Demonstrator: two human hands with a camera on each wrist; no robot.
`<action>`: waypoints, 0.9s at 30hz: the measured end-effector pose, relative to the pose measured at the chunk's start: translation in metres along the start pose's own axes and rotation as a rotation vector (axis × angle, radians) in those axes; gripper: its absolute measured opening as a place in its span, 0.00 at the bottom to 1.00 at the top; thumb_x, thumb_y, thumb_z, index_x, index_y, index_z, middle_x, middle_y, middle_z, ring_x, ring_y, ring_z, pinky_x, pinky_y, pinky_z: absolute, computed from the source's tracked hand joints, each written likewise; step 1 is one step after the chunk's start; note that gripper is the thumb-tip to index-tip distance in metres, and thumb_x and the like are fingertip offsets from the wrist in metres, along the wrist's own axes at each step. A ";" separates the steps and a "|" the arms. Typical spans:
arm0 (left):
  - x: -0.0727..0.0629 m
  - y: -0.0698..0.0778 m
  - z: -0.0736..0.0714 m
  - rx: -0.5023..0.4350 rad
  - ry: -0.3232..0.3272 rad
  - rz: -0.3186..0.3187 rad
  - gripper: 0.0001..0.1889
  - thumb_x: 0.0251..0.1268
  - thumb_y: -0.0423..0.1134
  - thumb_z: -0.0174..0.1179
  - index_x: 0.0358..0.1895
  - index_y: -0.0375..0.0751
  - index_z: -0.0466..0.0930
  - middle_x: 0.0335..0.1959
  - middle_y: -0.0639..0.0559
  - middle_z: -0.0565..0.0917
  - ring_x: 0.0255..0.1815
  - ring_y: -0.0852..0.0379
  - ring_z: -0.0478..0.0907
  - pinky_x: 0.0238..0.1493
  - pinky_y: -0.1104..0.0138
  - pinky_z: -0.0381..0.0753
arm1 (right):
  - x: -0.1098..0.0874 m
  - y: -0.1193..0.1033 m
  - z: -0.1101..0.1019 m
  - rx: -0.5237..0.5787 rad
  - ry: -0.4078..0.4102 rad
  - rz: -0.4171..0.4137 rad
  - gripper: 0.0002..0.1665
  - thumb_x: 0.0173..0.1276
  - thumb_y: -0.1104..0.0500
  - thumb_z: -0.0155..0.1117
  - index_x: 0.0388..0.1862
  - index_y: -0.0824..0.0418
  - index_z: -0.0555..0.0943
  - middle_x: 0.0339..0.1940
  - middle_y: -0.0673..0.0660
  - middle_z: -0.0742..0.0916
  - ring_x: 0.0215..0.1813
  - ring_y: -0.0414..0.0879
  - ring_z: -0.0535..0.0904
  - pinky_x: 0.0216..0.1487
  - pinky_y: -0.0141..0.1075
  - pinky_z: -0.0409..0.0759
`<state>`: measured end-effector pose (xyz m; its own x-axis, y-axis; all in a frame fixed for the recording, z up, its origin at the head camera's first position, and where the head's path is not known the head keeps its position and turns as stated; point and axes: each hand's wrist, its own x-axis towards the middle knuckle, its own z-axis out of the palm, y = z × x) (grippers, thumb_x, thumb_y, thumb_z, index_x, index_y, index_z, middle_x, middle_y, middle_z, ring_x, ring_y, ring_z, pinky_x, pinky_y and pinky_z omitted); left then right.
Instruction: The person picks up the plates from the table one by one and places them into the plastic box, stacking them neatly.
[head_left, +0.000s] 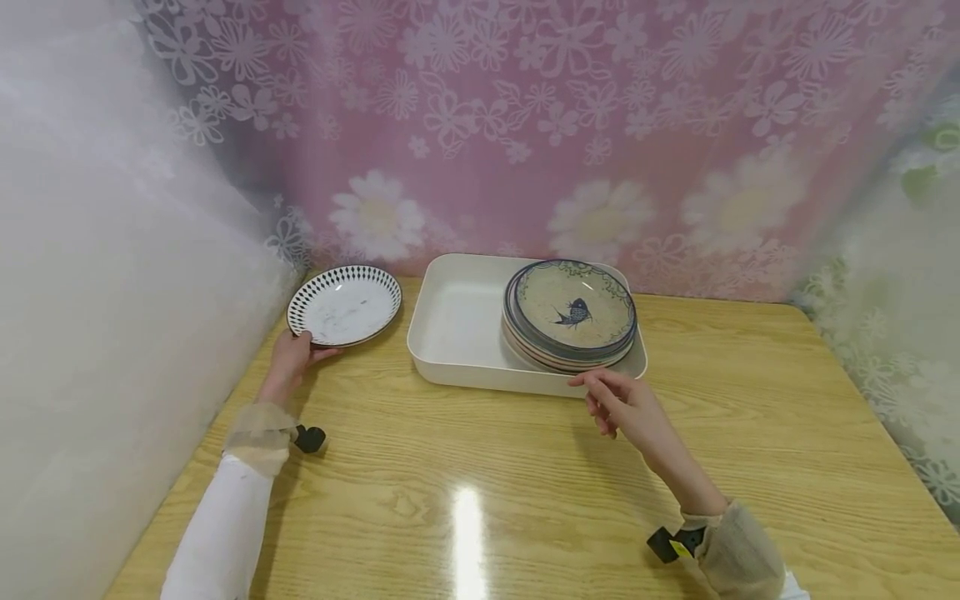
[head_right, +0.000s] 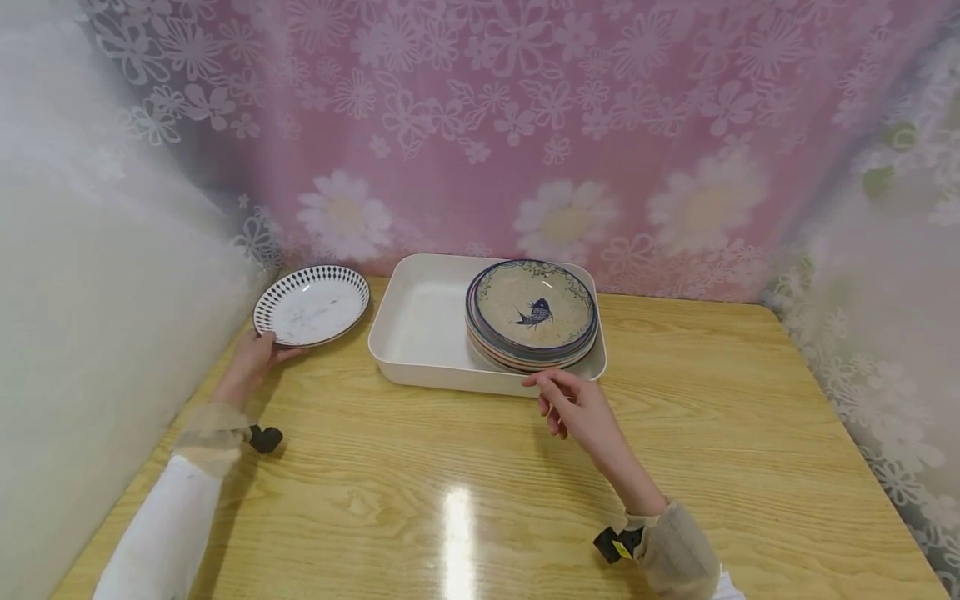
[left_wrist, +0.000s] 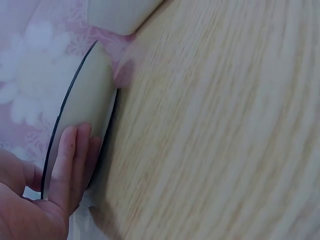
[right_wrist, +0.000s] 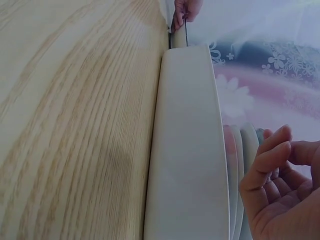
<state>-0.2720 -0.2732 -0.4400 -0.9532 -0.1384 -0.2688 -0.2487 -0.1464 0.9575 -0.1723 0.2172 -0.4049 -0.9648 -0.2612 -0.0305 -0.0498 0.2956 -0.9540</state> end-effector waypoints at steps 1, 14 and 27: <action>-0.001 0.000 0.000 0.000 0.001 0.001 0.30 0.75 0.28 0.25 0.78 0.23 0.37 0.73 0.21 0.56 0.25 0.64 0.86 0.47 0.71 0.86 | 0.000 0.000 0.000 0.000 -0.001 0.000 0.23 0.83 0.52 0.51 0.58 0.71 0.79 0.29 0.55 0.75 0.22 0.40 0.69 0.19 0.34 0.70; -0.010 0.014 -0.003 0.094 -0.034 0.169 0.27 0.81 0.33 0.30 0.78 0.24 0.48 0.51 0.37 0.81 0.32 0.66 0.87 0.52 0.69 0.85 | -0.003 -0.009 0.004 0.010 -0.002 -0.015 0.22 0.83 0.53 0.51 0.58 0.72 0.78 0.28 0.54 0.76 0.21 0.40 0.70 0.19 0.33 0.71; -0.072 0.060 0.037 0.249 -0.233 0.243 0.26 0.77 0.30 0.33 0.73 0.18 0.56 0.39 0.50 0.83 0.33 0.64 0.86 0.46 0.70 0.87 | 0.000 -0.023 0.005 0.061 -0.031 -0.069 0.26 0.83 0.51 0.50 0.65 0.72 0.74 0.39 0.63 0.83 0.29 0.48 0.86 0.31 0.41 0.89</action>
<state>-0.2248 -0.2358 -0.3594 -0.9956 0.0894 -0.0287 -0.0189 0.1081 0.9940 -0.1696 0.2063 -0.3847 -0.9512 -0.3074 0.0274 -0.0990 0.2199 -0.9705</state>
